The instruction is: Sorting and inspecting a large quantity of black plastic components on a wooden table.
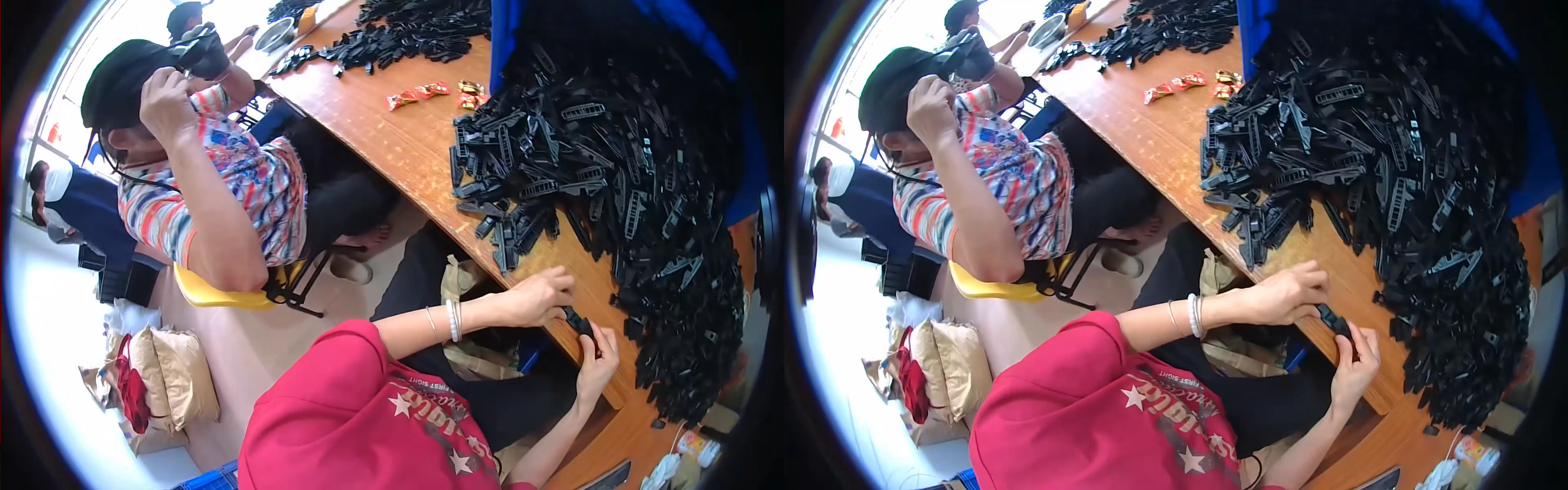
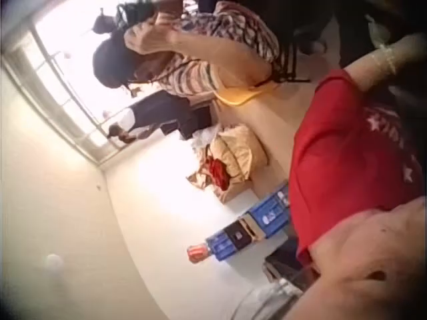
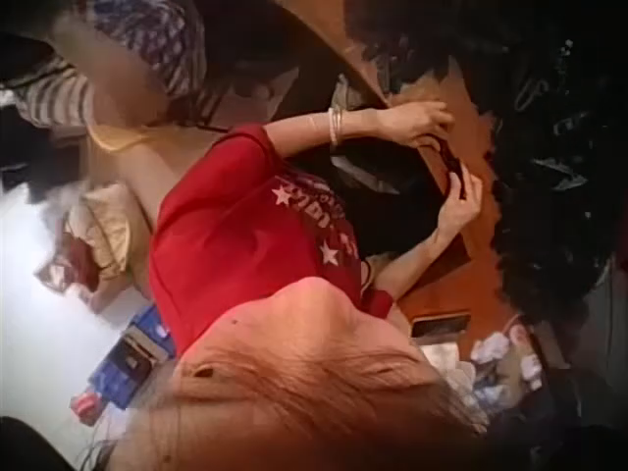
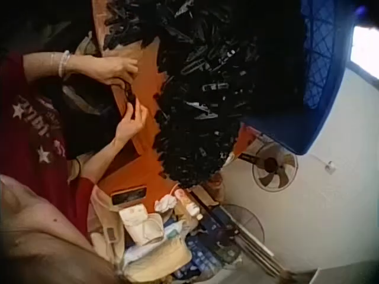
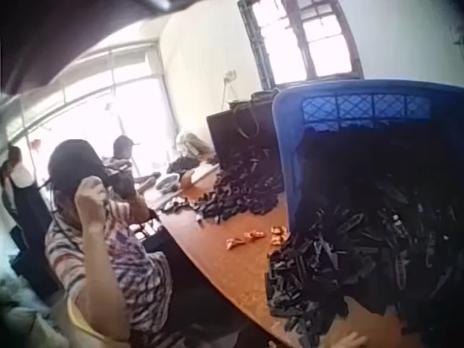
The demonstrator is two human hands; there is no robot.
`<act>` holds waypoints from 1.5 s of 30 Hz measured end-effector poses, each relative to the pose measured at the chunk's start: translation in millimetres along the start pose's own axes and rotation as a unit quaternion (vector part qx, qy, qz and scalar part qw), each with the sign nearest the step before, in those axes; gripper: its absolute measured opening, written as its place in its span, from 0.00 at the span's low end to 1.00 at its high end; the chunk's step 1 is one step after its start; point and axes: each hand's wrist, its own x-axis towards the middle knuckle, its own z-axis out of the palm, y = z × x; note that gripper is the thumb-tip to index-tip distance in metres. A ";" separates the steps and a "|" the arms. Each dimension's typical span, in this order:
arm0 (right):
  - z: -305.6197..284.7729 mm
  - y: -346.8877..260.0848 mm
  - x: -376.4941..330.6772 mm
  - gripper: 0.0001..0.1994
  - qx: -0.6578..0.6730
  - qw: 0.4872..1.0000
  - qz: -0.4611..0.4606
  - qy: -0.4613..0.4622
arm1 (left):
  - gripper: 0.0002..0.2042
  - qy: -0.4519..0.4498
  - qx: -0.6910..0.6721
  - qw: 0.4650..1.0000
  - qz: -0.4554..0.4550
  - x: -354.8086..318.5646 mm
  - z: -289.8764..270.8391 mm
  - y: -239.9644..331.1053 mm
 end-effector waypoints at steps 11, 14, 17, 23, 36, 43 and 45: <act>21.3 -12.0 9.7 0.12 -0.045 0.996 -0.083 -0.001 | 0.11 -0.009 0.036 0.999 0.028 -1.8 -2.2 0.2; 23.0 -23.4 1.0 0.10 -0.010 0.997 -0.075 -0.007 | 0.14 -0.007 0.001 0.999 0.036 -3.3 -15.2 7.2; 11.3 -30.3 -30.0 0.12 0.078 0.994 -0.041 -0.062 | 0.12 0.079 0.058 0.995 0.032 -11.7 -48.9 22.1; 36.2 -30.9 -49.3 0.12 0.116 0.992 0.006 -0.040 | 0.13 0.200 0.239 0.942 -0.126 -37.1 -114.5 -4.0; -22.1 30.3 23.6 0.11 -0.277 0.908 -0.142 0.279 | 0.10 0.260 0.331 0.907 0.000 -30.8 -109.1 -14.4; -3.3 20.7 23.8 0.06 -0.266 0.934 -0.124 0.205 | 0.14 0.013 0.273 0.952 0.138 -12.9 -13.5 13.2; -4.4 13.2 20.5 0.06 -0.264 0.941 -0.096 0.191 | 0.14 0.001 0.264 0.955 0.135 -16.4 -6.9 8.8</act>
